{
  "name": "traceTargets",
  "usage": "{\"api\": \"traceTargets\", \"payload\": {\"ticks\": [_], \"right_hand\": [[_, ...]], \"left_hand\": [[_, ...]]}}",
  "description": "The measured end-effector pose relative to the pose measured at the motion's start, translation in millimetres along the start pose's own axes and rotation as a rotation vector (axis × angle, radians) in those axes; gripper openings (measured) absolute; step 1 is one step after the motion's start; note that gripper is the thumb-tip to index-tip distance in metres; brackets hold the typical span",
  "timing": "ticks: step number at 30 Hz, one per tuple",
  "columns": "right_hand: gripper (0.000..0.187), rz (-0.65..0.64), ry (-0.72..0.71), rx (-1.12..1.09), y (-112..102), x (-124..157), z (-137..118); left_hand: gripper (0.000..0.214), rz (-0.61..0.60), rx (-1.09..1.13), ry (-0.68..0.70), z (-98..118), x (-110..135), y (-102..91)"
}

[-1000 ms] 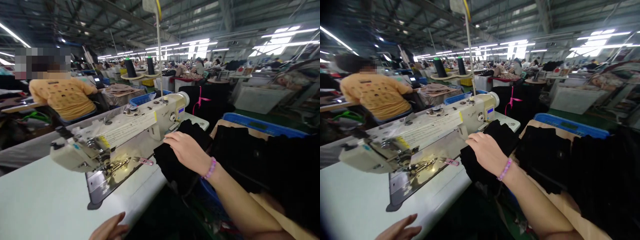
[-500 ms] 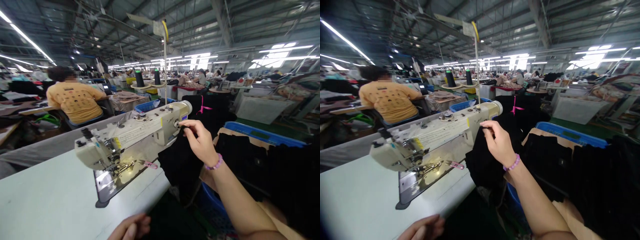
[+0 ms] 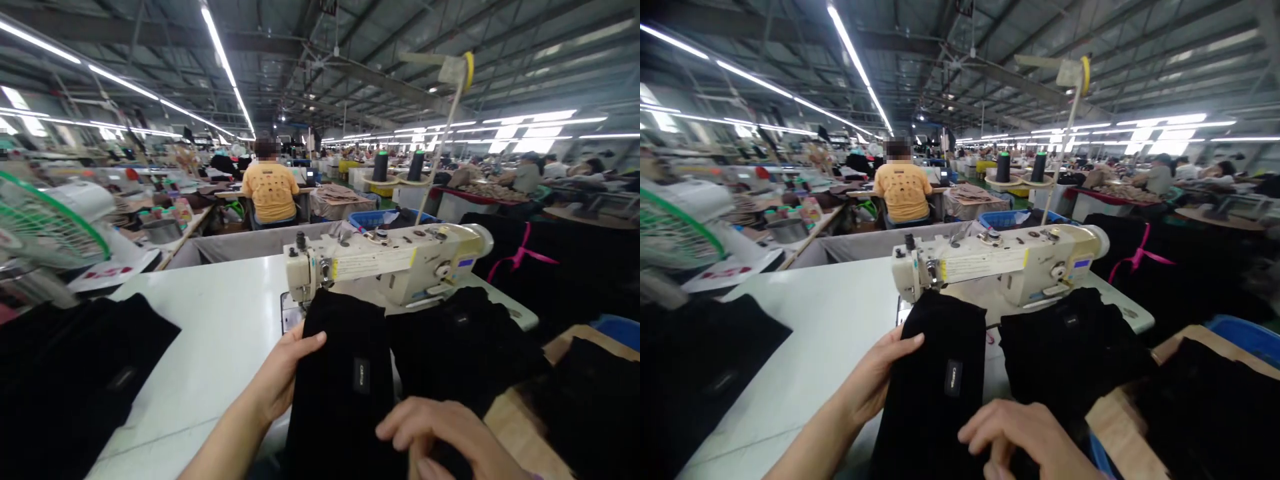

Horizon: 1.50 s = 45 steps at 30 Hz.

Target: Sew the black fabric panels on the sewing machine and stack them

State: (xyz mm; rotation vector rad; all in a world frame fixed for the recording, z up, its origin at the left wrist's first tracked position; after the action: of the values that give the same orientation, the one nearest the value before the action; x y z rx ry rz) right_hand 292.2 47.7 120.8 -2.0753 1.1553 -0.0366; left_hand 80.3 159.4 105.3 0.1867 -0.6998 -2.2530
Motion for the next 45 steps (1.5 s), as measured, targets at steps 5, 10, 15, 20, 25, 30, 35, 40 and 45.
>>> {"api": "traceTargets", "payload": {"ticks": [5,10,15,20,25,30,35,40,45], "right_hand": [[0.007,0.493,0.255,0.235,-15,-13,8],[0.017,0.451,0.115,0.190,-17,-57,3],[0.015,0.319,0.079,-0.034,-6,-85,6],[0.009,0.222,0.096,-0.119,11,-95,8],[0.005,0.130,0.128,-0.116,23,-95,9],[0.005,0.127,0.196,-0.098,27,-94,7],[0.014,0.204,0.325,-0.127,34,-99,11],[0.010,0.176,0.329,-0.210,37,-102,16],[0.010,0.105,0.264,-0.210,35,-99,17]], "left_hand": [[0.055,-0.063,-0.291,0.016,-7,15,0.1],[0.050,-0.088,-0.630,0.062,-18,26,2.4],[0.047,0.077,-0.893,0.130,-25,38,-0.9],[0.048,0.224,-0.811,0.223,-19,44,7.1],[0.031,0.343,-0.668,0.245,-8,42,10.4],[0.024,0.378,-0.591,0.256,-11,43,6.7],[0.020,0.529,-0.913,0.402,-11,49,11.9],[0.023,0.476,-0.704,0.335,-12,44,10.8],[0.026,0.380,-0.466,0.166,-12,43,4.1]]}}
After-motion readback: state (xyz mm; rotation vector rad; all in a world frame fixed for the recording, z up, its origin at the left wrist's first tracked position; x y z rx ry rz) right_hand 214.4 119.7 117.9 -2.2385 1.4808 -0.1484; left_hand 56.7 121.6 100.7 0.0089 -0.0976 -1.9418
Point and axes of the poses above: each hand's wrist, its own x-axis away from the middle knuckle, its own y-axis out of the palm, z = x × y, the point moved 3 cm from there along -x, towards the middle knuckle, and after that the axes turned 15 degrees about -z, right-handed, at the moved point
